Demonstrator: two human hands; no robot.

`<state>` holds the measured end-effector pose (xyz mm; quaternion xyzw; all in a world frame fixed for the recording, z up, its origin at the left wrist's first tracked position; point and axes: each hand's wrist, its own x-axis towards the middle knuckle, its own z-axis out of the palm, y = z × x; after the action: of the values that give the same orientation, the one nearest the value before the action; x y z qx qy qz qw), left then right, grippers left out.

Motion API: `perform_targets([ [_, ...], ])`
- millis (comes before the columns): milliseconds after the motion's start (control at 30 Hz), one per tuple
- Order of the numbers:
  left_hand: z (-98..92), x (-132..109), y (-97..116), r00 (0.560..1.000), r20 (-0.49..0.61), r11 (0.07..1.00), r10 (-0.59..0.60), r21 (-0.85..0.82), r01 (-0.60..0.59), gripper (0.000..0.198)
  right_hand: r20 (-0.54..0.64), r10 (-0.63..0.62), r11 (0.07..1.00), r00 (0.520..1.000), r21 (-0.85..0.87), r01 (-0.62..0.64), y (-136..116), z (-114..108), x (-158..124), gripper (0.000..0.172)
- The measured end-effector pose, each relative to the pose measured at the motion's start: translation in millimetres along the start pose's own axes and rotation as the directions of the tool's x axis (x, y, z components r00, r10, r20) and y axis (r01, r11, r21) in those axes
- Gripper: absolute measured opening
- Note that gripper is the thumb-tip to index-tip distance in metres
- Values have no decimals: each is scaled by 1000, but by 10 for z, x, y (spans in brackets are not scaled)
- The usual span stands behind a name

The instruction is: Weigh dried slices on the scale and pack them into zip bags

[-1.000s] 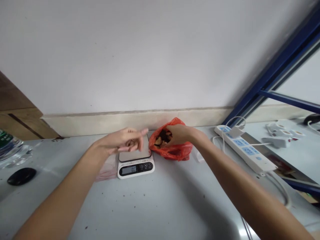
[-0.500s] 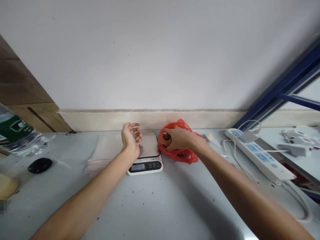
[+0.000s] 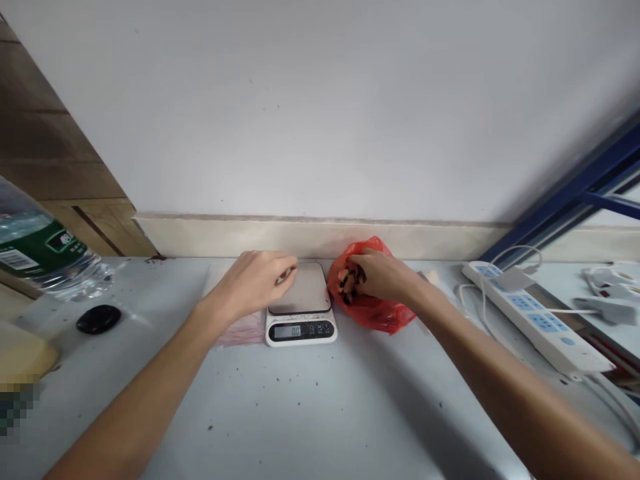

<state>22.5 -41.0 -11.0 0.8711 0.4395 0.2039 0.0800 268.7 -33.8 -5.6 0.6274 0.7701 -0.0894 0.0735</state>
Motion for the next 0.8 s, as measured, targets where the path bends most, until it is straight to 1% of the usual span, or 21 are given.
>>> perform_targets([
  [33, -15, -1, -4, 999, 35, 999, 25, 26, -26, 27, -12, 0, 1000, 1000, -11, 0, 3, -2, -18, 25],
  [100, -31, 2, 3, 997, 58, 999, 45, 21, -46, 28, -25, -1, 1000, 1000, -12, 0, -8, -7, -58, 27],
  [200, -27, 7, 28, 998, 42, 999, 53, 9, -54, 29, 0, -66, 997, 998, 50, 66, -70, -7, -95, 44],
  [233, -20, 6, 35, 997, 44, 998, 57, 11, -57, 29, 13, -99, 993, 995, 67, 98, -100, -5, -97, 47],
  [267, -14, 5, 41, 997, 47, 998, 60, 13, -61, 29, 27, -130, 990, 991, 67, 128, -131, -1, -93, 45],
  [300, -8, 2, 45, 997, 49, 998, 63, 14, -64, 29, 36, -151, 987, 988, 51, 149, -159, 3, -86, 39],
  [367, -4, -4, 53, 997, 45, 998, 64, 10, -65, 30, 51, -157, 988, 986, 18, 156, -194, 13, -65, 25],
  [400, -6, -6, 56, 997, 41, 998, 63, 3, -63, 30, 58, -156, 988, 986, 14, 156, -194, 18, -54, 21],
  [467, -20, -7, 60, 998, 31, 998, 59, -12, -58, 31, 51, -174, 983, 983, 63, 171, -155, 24, -37, 18],
  [533, -50, -5, 54, 998, 23, 998, 55, -23, -55, 30, 35, -217, 964, 976, 162, 209, -66, 16, -31, 17],
  [600, -94, -2, 34, 999, 22, 999, 49, -16, -48, 29, 15, -238, 944, 971, 238, 228, 52, -21, -40, 19],
  [700, -172, -3, -24, 999, 38, 1000, 8, -5, -7, 30, -37, -191, 943, 981, 270, 194, 225, -145, -94, 29],
  [800, -248, -14, -95, 998, 38, 998, -47, -32, 48, 28, -125, -152, 936, 981, 302, 183, 290, -310, -170, 27],
])
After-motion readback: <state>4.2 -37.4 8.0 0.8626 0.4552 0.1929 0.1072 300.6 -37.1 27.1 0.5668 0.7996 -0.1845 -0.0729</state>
